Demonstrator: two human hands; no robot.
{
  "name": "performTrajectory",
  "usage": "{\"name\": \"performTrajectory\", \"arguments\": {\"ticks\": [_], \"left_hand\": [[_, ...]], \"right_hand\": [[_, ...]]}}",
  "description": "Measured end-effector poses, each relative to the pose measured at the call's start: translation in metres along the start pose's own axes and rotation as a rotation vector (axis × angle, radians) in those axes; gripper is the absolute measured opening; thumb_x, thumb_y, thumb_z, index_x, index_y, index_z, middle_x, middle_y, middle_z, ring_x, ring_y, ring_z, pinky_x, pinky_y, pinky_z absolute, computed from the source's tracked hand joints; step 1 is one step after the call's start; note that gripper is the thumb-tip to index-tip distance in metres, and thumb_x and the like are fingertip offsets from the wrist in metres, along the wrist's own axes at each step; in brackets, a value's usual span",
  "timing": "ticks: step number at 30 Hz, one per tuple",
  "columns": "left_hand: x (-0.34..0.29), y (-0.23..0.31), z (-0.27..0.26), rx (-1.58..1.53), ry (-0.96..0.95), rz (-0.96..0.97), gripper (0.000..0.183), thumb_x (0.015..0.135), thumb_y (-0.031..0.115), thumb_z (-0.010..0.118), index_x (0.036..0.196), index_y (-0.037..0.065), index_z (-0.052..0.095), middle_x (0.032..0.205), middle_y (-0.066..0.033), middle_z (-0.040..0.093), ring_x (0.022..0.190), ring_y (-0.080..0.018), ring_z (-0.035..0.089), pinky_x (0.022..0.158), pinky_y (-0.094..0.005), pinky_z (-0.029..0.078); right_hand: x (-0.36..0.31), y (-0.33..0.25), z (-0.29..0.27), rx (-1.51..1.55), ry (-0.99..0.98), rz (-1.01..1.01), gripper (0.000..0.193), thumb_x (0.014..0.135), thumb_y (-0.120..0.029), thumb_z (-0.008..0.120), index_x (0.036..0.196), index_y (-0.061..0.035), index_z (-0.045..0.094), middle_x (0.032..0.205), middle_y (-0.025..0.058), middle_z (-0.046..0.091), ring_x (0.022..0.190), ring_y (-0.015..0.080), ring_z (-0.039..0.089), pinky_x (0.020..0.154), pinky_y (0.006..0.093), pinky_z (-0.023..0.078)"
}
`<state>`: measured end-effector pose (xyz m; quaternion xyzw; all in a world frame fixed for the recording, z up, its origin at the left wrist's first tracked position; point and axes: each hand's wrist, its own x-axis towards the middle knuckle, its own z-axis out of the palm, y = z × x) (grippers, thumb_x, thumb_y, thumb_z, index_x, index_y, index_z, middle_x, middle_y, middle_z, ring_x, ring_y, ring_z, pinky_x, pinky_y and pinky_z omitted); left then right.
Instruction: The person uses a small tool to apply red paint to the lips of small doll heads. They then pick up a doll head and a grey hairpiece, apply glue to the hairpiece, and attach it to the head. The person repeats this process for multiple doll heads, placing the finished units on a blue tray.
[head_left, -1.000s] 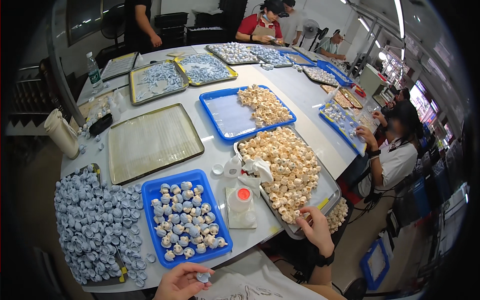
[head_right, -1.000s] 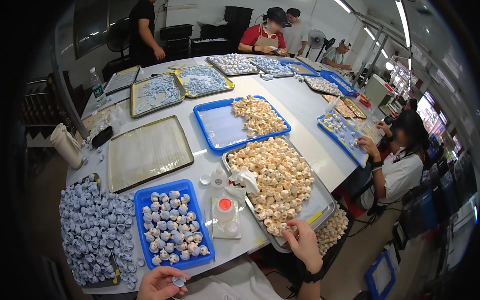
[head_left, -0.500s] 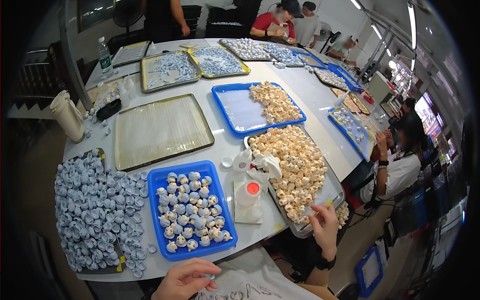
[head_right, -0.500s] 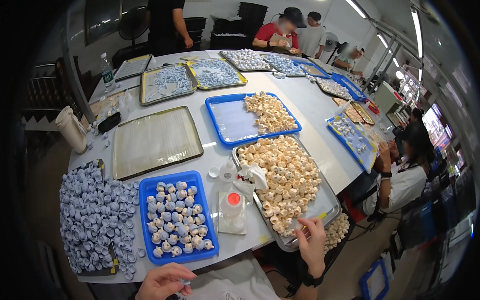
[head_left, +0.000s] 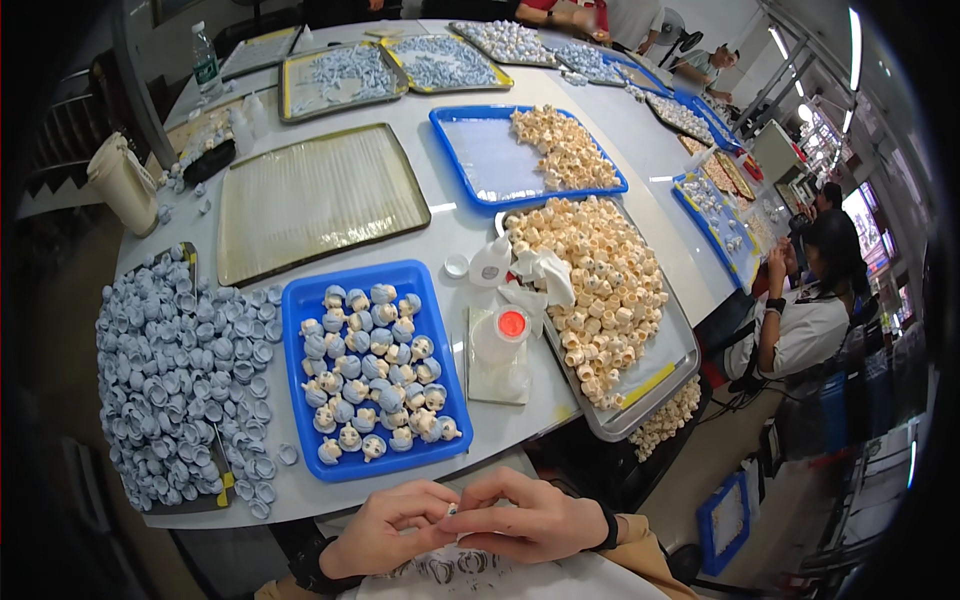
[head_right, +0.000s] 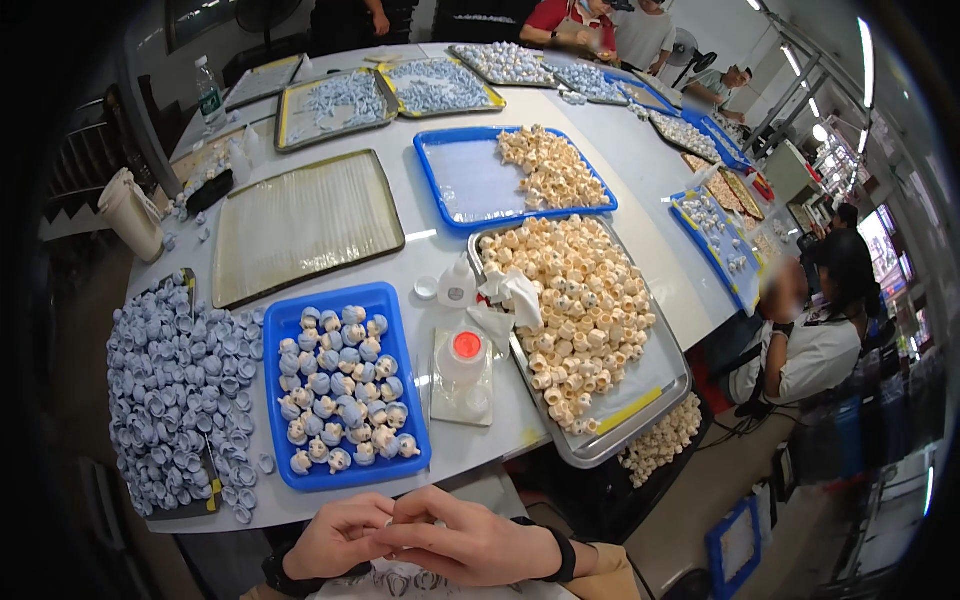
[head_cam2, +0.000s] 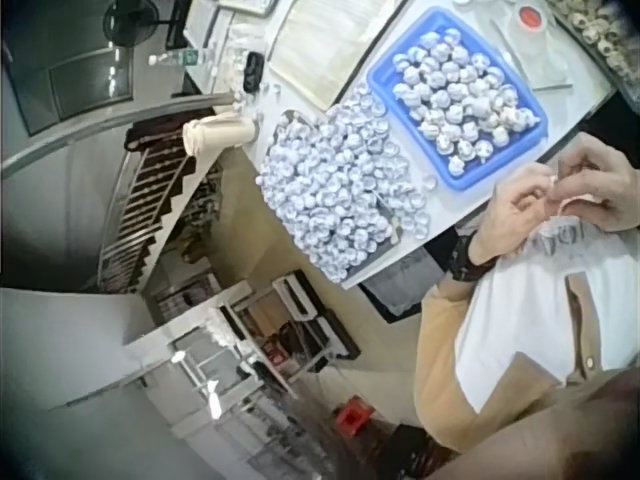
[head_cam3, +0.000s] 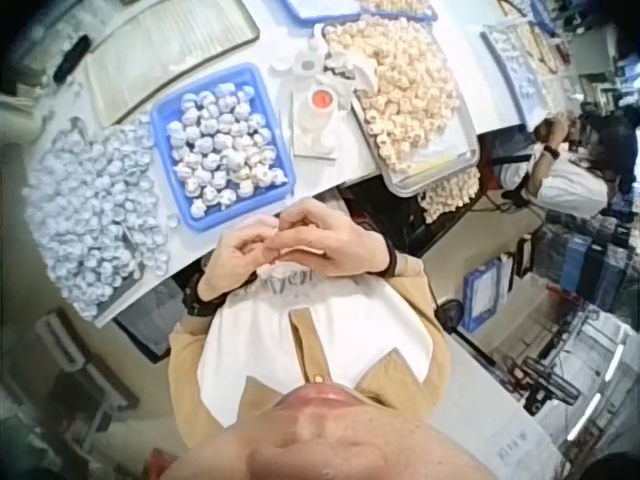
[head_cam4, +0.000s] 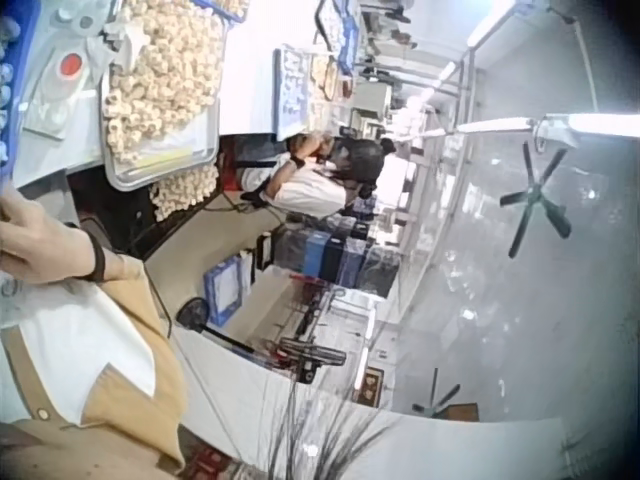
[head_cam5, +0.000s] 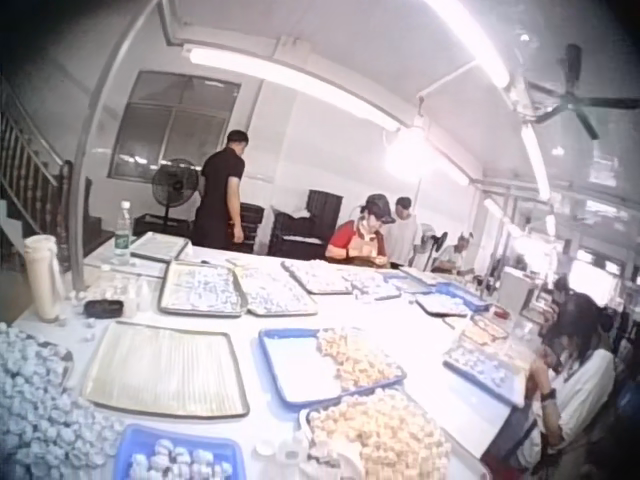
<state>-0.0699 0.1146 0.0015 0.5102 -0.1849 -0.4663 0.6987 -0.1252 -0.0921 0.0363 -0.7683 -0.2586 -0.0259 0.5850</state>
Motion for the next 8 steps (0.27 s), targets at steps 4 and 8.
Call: {"name": "performTrajectory", "arguments": {"ticks": [4,8], "left_hand": [[0.008,0.004,-0.003,0.15,-0.16,0.076,0.02,0.088,0.016,0.062,0.097,-0.002,0.064,0.11,-0.0121,0.057,0.088,-0.0161,0.057,0.074,-0.0269,0.048],[0.011,0.006,-0.009,0.192,-0.281,0.072,0.019,0.088,0.018,0.062,0.095,0.0,0.064,0.109,-0.0115,0.058,0.088,-0.0193,0.056,0.075,-0.0285,0.046]], "right_hand": [[-0.002,0.001,-0.009,0.14,-0.057,0.023,0.037,0.079,0.006,0.062,0.116,0.0009,0.057,0.107,0.0166,0.051,0.087,0.0264,0.057,0.073,0.0325,0.049],[-0.004,0.016,-0.01,0.212,-0.172,-0.085,0.039,0.079,0.001,0.065,0.117,-0.0003,0.057,0.116,0.0152,0.048,0.093,0.0288,0.055,0.077,0.0329,0.047]]}}
